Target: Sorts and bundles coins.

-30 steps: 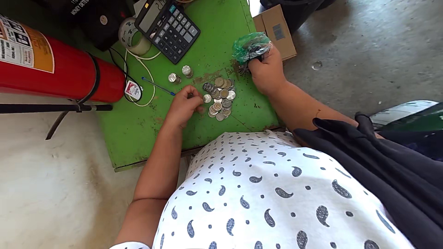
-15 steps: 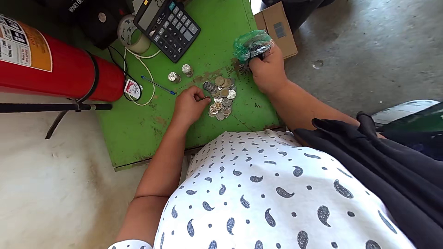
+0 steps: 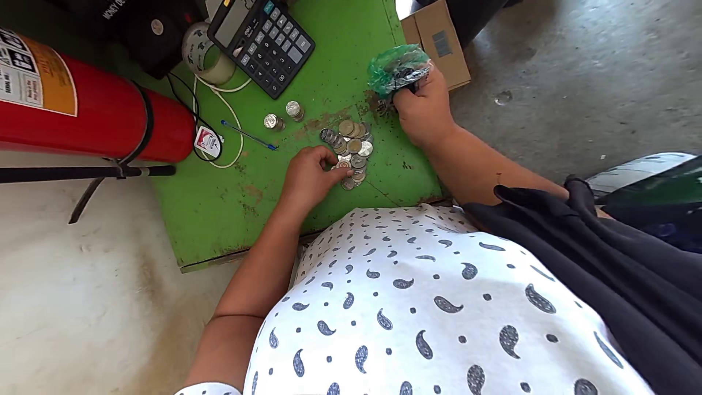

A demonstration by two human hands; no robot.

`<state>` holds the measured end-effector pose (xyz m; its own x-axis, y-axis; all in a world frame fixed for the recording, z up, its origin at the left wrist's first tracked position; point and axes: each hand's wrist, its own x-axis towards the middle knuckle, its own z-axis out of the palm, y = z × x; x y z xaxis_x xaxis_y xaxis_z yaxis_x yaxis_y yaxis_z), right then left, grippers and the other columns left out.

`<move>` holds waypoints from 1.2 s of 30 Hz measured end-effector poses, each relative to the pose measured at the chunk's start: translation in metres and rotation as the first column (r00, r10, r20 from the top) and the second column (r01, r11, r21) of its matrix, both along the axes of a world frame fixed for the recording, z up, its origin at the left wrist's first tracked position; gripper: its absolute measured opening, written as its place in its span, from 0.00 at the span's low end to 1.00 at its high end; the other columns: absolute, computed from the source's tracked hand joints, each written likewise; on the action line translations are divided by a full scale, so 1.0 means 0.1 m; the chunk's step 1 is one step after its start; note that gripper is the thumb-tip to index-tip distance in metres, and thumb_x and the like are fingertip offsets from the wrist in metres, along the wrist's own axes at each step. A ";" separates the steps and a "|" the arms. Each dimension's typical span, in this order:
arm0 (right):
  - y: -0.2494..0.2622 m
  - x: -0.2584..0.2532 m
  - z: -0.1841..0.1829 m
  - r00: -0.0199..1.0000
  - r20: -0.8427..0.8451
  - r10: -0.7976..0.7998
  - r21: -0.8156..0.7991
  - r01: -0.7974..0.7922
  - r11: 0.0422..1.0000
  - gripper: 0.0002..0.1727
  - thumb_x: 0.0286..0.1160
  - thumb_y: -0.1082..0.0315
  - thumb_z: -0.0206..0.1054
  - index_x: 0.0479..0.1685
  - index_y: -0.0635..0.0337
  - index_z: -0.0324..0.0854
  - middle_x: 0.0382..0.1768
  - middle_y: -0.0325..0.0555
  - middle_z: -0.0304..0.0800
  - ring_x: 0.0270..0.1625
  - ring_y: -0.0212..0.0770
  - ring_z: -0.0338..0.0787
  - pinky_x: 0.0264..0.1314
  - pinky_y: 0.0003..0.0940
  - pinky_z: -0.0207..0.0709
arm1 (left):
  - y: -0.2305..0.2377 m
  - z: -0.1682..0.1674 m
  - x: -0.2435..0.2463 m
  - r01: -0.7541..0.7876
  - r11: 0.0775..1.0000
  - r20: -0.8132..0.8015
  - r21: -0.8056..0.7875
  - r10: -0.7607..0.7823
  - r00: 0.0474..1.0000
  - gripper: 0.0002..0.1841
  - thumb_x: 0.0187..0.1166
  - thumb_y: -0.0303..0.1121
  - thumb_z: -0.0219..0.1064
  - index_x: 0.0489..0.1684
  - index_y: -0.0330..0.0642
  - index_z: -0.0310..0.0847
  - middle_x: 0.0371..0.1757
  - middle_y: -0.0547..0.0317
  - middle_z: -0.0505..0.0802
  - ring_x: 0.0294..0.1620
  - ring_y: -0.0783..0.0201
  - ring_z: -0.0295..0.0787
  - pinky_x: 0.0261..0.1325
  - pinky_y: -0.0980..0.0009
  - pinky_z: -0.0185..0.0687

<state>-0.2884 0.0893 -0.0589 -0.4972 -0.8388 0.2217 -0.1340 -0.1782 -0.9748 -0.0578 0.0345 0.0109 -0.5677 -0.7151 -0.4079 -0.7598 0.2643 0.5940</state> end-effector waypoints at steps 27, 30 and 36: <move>0.00 -0.01 -0.03 1.000 0.003 -0.010 -0.007 0.010 1.000 0.19 0.73 0.80 0.58 0.64 0.69 0.80 0.59 0.49 0.89 0.65 0.33 0.88 0.70 0.32 0.83 | -0.18 -0.01 0.07 -0.013 0.995 -0.156 0.097 0.028 0.987 0.11 0.73 0.36 0.79 0.32 0.42 0.82 0.44 0.56 0.88 0.40 0.65 0.83 0.43 0.65 0.82; -0.01 -0.01 -0.04 1.000 0.005 -0.004 -0.018 0.004 1.000 0.19 0.74 0.80 0.59 0.64 0.69 0.79 0.60 0.50 0.89 0.65 0.34 0.88 0.71 0.32 0.82 | -0.21 0.06 0.15 -0.102 0.925 -0.340 0.367 0.235 0.911 0.06 0.73 0.21 0.61 0.33 0.43 0.70 0.47 0.57 0.96 0.25 0.74 0.84 0.21 0.80 0.70; -0.01 0.00 -0.02 1.000 -0.005 -0.005 -0.001 0.005 1.000 0.19 0.73 0.80 0.58 0.63 0.68 0.80 0.58 0.48 0.89 0.63 0.32 0.89 0.68 0.32 0.83 | -0.14 0.07 0.15 -0.044 0.987 -0.153 0.157 0.069 0.986 0.09 0.73 0.31 0.72 0.47 0.41 0.84 0.33 0.59 0.83 0.29 0.66 0.78 0.32 0.68 0.76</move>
<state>-0.2889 0.0885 -0.0605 -0.4999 -0.8363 0.2253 -0.1402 -0.1786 -0.9739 -0.0428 0.0204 0.0184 -0.5939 -0.6843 -0.4231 -0.6645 0.1207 0.7375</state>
